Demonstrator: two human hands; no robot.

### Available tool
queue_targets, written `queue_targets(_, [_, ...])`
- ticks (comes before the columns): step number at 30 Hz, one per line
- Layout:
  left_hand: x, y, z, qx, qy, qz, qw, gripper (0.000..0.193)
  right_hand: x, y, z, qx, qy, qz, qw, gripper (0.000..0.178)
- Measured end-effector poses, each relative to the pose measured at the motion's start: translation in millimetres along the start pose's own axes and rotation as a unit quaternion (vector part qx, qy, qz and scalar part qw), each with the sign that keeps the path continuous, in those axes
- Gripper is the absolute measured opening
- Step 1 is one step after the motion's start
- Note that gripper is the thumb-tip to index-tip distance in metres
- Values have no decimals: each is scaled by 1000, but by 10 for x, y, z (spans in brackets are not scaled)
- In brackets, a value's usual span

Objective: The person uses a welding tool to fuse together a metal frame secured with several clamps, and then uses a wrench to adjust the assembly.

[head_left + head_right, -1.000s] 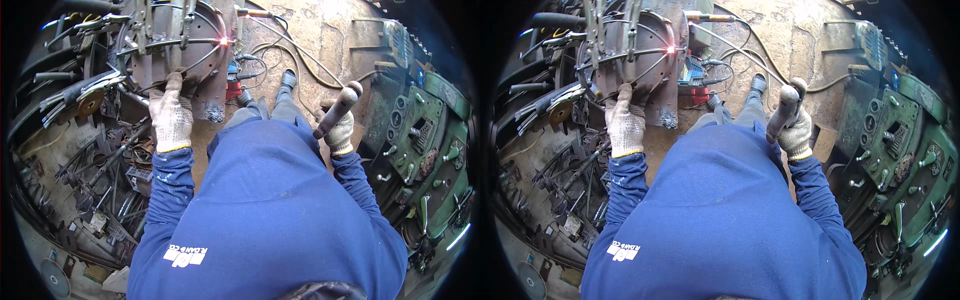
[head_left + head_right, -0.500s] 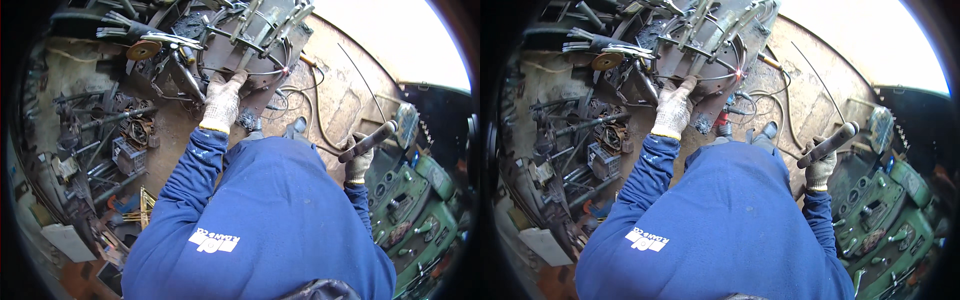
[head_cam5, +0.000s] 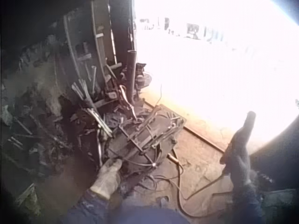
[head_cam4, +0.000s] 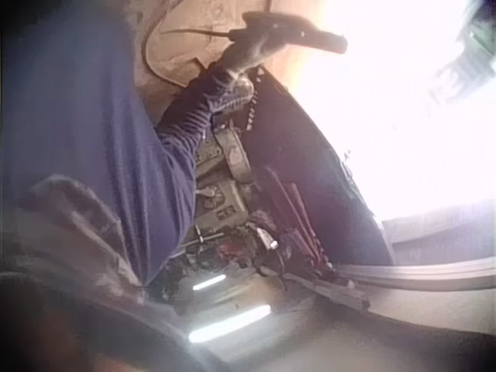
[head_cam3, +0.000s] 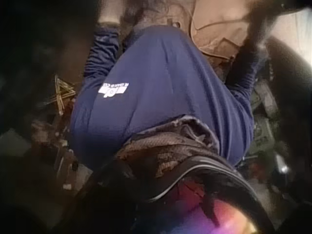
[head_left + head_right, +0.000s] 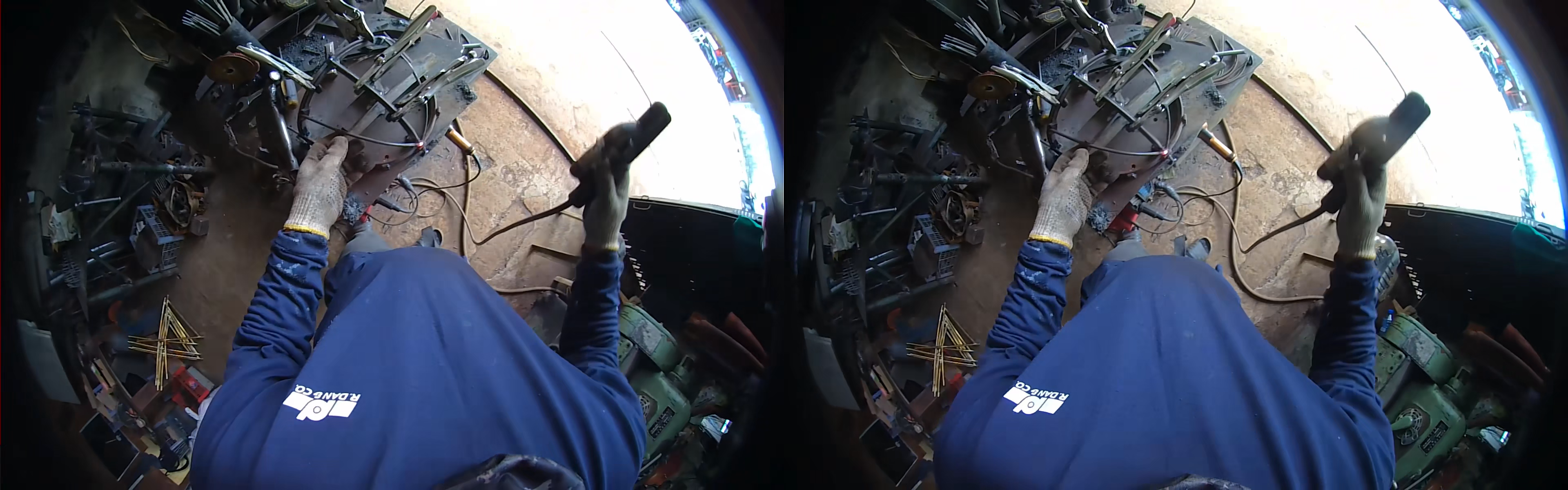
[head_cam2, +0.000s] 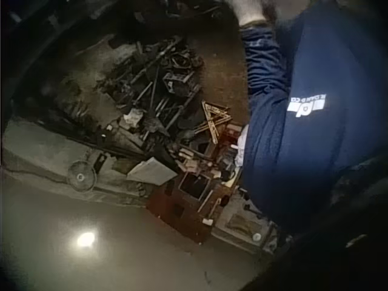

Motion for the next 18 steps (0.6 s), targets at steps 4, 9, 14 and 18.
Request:
queue_targets(4, [4, -144, -75, -2, -10, 6, 1000, 20, -674, 102, 362, 1, 79, -20, 997, 40])
queue_targets(9, [-205, 73, -81, 50, -2, -29, 998, 23, -1301, -333, 1090, 10, 127, -38, 991, 40])
queue_targets(14, [-222, -62, -109, 64, 58, -52, 995, 30, -1635, -547, 1311, -8, 201, 28, 979, 37])
queue_targets(18, [-45, -64, -420, -43, 80, -58, 994, 37, -1362, -1036, 1464, 7, 184, 37, 982, 38])
Point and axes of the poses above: each hand's wrist, its own x-axis away from the middle knuckle, its own y-axis out of the back of the hand, z = x × y, the point moved 3 cm from there along -x, towards the middle knuckle, and after that the axes turned 5 degrees about z, right-handed, at the moved point
